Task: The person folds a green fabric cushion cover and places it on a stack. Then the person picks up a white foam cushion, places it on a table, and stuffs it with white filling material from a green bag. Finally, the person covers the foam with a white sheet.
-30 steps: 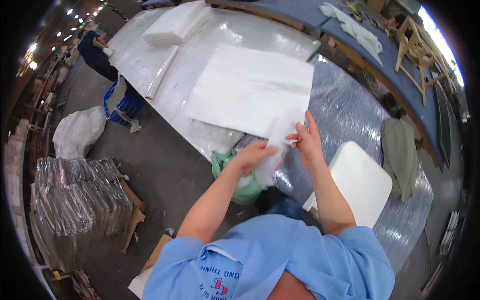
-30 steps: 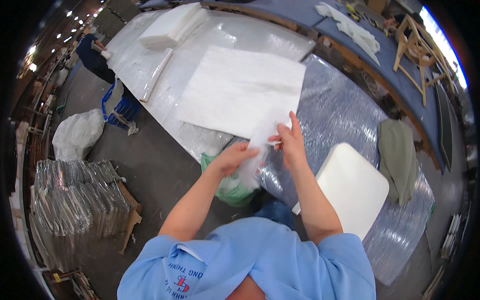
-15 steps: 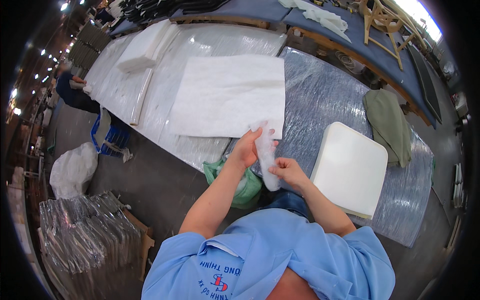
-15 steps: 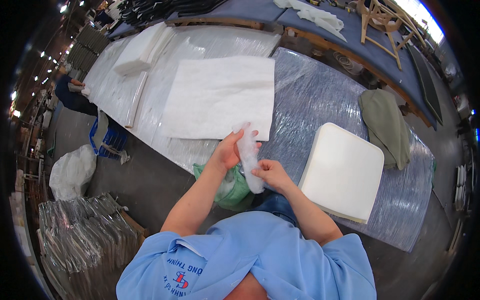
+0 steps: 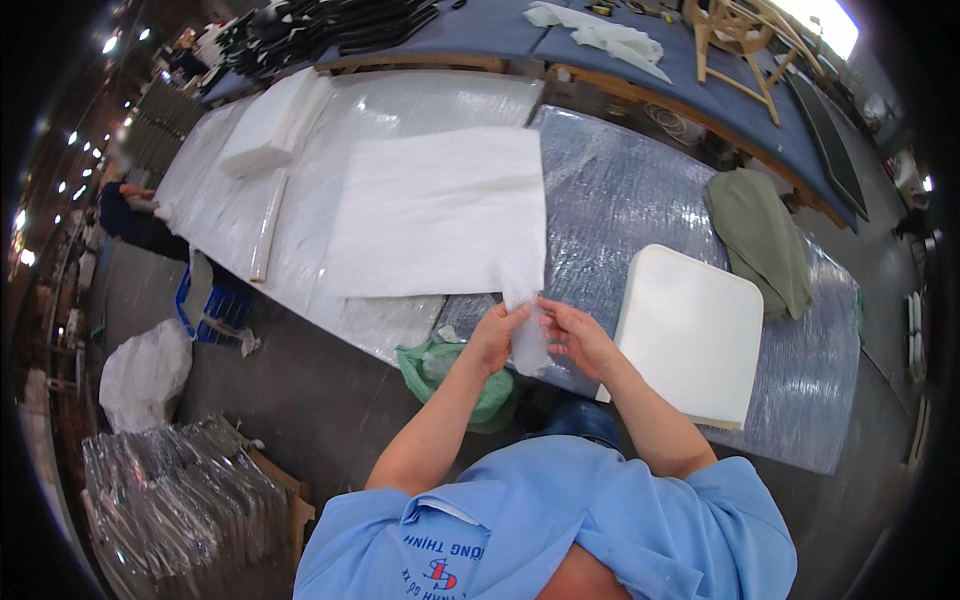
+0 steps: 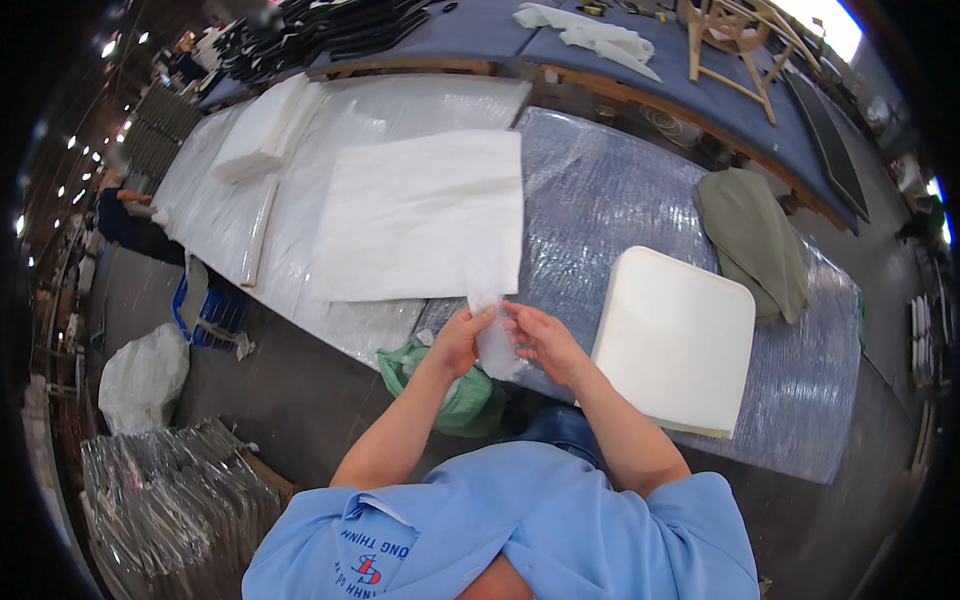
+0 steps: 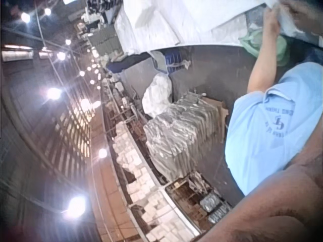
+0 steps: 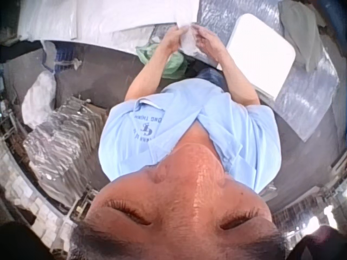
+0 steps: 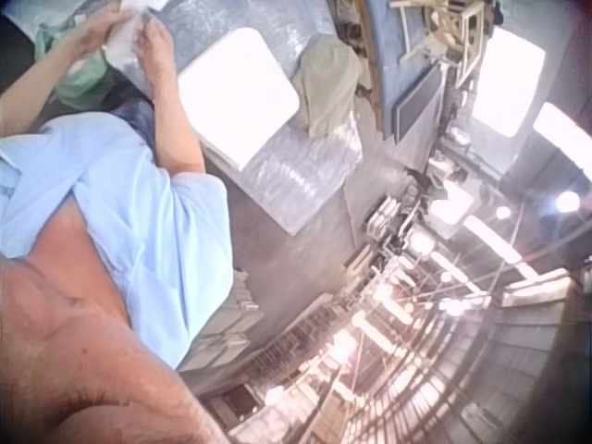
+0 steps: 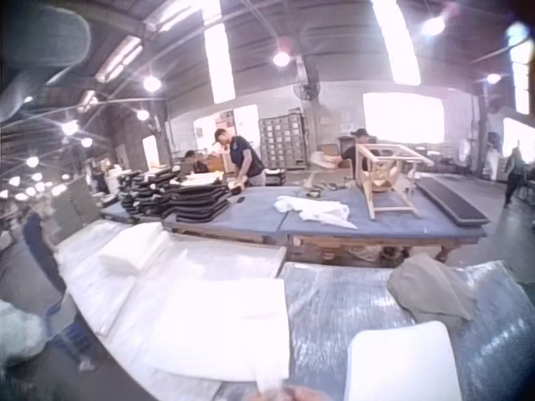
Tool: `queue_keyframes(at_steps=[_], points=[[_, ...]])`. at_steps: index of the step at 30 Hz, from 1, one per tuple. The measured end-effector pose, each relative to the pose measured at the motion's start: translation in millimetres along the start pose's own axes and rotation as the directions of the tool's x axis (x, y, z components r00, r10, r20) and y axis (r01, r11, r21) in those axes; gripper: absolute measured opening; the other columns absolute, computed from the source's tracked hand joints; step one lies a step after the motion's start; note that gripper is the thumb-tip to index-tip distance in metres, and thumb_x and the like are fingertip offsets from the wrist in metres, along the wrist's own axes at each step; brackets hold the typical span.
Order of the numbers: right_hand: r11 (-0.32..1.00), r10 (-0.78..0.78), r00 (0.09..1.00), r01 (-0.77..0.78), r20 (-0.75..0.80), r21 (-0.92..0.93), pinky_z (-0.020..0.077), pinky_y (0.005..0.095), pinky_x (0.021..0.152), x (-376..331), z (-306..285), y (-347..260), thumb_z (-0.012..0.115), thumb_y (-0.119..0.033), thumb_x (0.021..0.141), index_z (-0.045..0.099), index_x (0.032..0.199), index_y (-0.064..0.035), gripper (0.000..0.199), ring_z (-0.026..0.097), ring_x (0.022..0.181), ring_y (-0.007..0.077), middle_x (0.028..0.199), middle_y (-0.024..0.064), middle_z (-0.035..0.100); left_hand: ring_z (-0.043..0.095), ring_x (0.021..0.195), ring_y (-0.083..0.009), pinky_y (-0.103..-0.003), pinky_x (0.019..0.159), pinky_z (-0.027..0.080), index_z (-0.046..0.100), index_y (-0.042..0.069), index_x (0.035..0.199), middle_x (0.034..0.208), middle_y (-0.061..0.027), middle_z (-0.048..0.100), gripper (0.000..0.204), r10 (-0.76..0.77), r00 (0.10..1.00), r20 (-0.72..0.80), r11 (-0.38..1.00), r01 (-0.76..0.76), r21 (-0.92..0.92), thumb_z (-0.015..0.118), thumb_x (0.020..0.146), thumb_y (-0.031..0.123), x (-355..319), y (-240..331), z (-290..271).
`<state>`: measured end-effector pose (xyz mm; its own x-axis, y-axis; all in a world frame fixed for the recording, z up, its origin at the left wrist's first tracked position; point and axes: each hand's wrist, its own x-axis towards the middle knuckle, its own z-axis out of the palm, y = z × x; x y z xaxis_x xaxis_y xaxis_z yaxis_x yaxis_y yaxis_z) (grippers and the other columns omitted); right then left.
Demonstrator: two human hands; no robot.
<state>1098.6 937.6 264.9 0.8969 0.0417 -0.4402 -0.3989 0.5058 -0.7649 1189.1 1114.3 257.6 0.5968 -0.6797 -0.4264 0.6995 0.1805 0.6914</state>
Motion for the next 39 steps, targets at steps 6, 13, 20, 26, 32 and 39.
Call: queue_keyframes(at_steps=[6,13,20,26,32,39], points=[[0.997,-0.075,0.977,0.075,-0.199,-0.009,0.0366,0.0252,0.044,-3,-26,-12,0.076,-0.025,0.095,0.072,0.09,-0.0055,0.02,0.05,0.051,0.0077,0.071,0.0002,0.065,0.072,0.096,-0.0192,-0.036,0.085,0.059,0.065,0.003,0.122,0.11,-0.008,0.073,0.03,-0.135,0.981,0.143,0.985,0.118,0.123,0.065,0.102,0.024,8,-43,41],[0.997,-0.035,0.974,0.019,-0.223,-0.072,0.0525,0.0304,0.062,-48,-87,-1,0.076,-0.021,0.093,0.072,0.102,0.0021,0.026,0.067,0.074,0.016,0.09,0.0089,0.072,0.072,0.094,-0.0188,-0.037,0.084,0.06,0.065,0.003,0.12,0.106,-0.0071,0.073,0.026,-0.159,0.987,0.037,0.955,0.144,0.258,0.065,0.102,0.022,27,-88,94],[0.987,-0.081,0.921,0.128,-0.381,0.101,0.0554,0.0337,0.074,-119,-190,-17,0.078,-0.018,0.09,0.072,0.108,0.0024,0.028,0.069,0.087,0.0191,0.099,0.0103,0.073,0.072,0.095,-0.0193,-0.037,0.083,0.061,0.065,0.001,0.122,0.107,-0.0087,0.073,0.028,-0.315,0.946,0.082,0.926,0.288,0.244,0.064,0.102,0.022,50,-159,191],[0.992,-0.122,0.911,0.124,-0.394,-0.022,0.0539,0.0345,0.077,-162,-257,-24,0.074,-0.015,0.092,0.074,0.105,0.0036,0.022,0.069,0.088,0.0197,0.097,0.0109,0.074,0.067,0.093,-0.0121,-0.031,0.083,0.057,0.066,0.004,0.123,0.106,-0.0031,0.071,0.03,-0.244,0.967,0.073,0.914,0.204,0.35,0.06,0.105,0.027,80,-211,259],[0.975,-0.222,0.833,0.175,-0.507,-0.14,0.0532,0.0347,0.08,-175,-292,-21,0.072,-0.018,0.094,0.073,0.104,0.0033,0.023,0.068,0.089,0.0194,0.099,0.0106,0.074,0.06,0.088,-0.008,-0.027,0.079,0.049,0.07,0.005,0.12,0.101,0.0007,0.07,0.037,-0.223,0.974,-0.044,0.792,0.207,0.575,0.058,0.106,0.038,96,-235,299],[0.978,-0.2,0.887,0.156,-0.416,-0.137,0.0526,0.0334,0.076,-176,-314,-13,0.073,-0.02,0.094,0.074,0.095,0.0015,0.022,0.067,0.084,0.0171,0.093,0.0084,0.073,0.06,0.083,-0.0125,-0.03,0.074,0.048,0.072,0.003,0.117,0.093,-0.0027,0.071,0.043,-0.148,0.98,-0.131,0.678,0.197,0.709,0.053,0.106,0.04,102,-242,314]])
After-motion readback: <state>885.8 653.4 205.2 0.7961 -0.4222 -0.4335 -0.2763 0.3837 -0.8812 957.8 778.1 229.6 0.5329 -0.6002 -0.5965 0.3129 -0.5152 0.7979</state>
